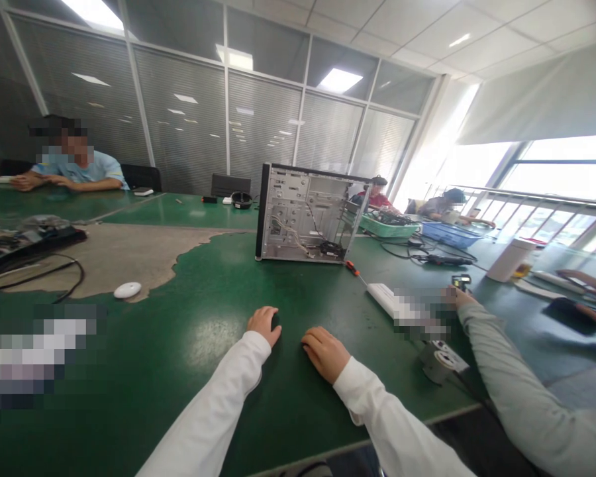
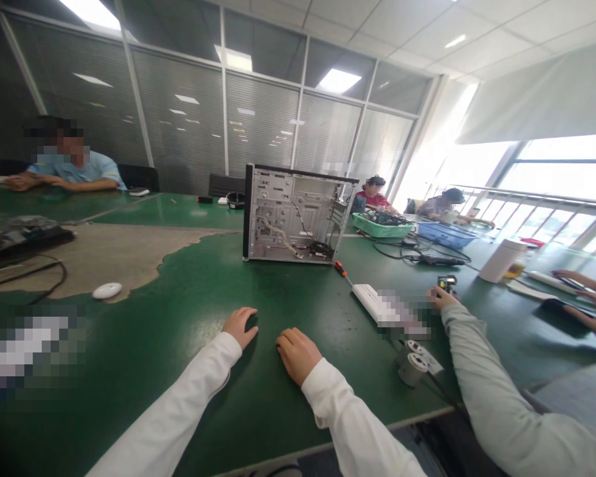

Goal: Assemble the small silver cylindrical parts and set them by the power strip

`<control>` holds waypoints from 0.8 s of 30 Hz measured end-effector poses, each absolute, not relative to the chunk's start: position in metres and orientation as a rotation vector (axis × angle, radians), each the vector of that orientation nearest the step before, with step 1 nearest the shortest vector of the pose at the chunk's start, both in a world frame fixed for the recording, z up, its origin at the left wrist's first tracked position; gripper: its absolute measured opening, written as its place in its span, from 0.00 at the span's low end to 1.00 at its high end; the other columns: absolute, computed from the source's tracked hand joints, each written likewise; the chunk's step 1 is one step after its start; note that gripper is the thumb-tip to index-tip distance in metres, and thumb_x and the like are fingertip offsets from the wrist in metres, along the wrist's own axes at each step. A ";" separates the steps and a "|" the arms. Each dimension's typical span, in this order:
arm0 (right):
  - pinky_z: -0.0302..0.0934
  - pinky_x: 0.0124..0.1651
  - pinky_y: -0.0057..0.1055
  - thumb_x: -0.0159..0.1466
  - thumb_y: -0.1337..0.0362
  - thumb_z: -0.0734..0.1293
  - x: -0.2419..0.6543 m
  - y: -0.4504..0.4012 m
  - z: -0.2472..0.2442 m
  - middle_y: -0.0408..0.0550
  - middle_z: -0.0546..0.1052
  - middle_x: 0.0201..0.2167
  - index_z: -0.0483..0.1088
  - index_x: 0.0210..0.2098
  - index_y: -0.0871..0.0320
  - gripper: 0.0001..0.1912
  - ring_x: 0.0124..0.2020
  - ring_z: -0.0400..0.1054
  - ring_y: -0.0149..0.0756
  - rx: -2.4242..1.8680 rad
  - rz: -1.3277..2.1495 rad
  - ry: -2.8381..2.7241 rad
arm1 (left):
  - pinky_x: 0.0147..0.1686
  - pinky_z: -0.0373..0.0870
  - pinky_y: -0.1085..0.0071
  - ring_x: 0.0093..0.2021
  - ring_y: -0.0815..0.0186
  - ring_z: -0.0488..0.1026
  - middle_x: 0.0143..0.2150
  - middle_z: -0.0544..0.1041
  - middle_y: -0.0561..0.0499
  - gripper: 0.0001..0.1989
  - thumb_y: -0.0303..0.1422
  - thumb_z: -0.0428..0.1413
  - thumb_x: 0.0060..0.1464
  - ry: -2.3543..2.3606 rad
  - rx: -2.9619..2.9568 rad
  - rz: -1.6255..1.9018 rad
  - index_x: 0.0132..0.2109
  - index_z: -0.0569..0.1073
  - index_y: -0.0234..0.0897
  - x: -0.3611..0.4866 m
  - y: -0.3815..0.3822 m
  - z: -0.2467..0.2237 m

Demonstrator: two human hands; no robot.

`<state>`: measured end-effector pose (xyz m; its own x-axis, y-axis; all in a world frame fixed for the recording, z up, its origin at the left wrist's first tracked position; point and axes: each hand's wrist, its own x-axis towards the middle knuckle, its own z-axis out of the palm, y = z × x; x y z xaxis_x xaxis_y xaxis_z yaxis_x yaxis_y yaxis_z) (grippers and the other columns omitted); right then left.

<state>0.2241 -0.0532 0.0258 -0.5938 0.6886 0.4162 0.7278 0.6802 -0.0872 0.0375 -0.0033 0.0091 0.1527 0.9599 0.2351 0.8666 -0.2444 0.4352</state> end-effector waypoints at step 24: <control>0.56 0.26 0.32 0.55 0.58 0.54 0.467 -0.096 0.050 0.50 0.70 0.30 0.66 0.29 0.55 0.12 0.26 0.66 0.38 -2.101 -0.287 -2.024 | 0.46 0.56 0.66 0.47 0.62 0.60 0.47 0.65 0.47 0.20 0.31 0.50 0.42 1.815 2.238 0.675 0.46 0.63 0.36 0.037 -0.004 0.008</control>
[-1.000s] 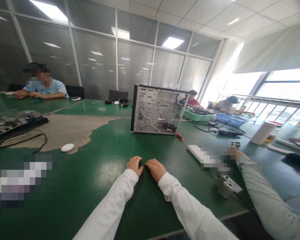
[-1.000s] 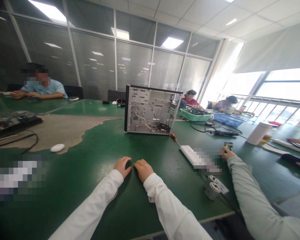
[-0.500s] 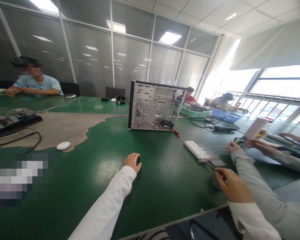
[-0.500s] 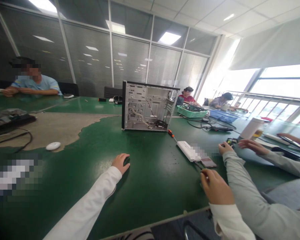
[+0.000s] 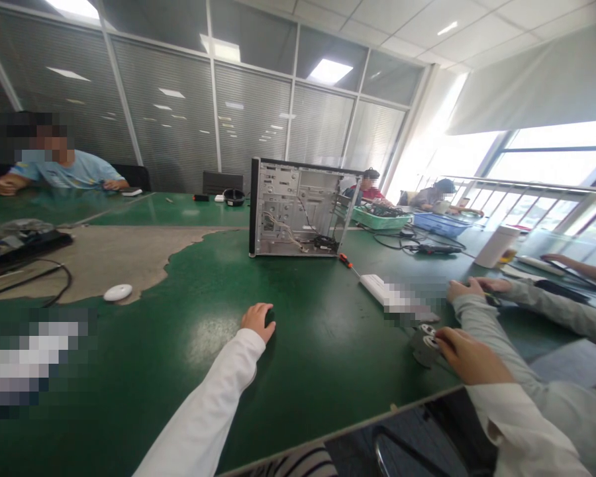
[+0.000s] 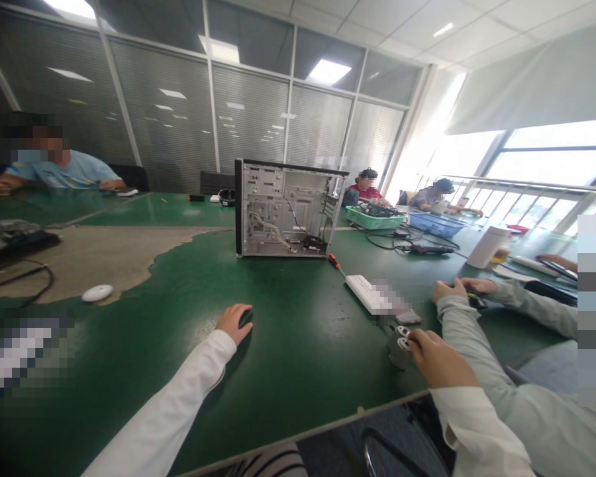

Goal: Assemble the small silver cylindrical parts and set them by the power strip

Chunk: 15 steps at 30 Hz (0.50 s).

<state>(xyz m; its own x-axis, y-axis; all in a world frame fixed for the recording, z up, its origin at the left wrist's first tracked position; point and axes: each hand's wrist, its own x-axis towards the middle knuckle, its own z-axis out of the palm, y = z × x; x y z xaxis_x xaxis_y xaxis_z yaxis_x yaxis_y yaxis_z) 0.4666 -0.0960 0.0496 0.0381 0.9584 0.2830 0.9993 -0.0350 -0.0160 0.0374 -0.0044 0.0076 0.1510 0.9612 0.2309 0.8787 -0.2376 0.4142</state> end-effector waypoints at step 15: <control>0.57 0.33 0.36 0.55 0.53 0.53 0.455 -0.079 0.065 0.57 0.70 0.34 0.65 0.39 0.58 0.21 0.34 0.66 0.44 -2.282 -0.254 -1.953 | 0.46 0.56 0.66 0.47 0.61 0.60 0.47 0.65 0.47 0.20 0.32 0.50 0.42 1.818 2.245 0.667 0.46 0.64 0.36 0.038 -0.004 0.008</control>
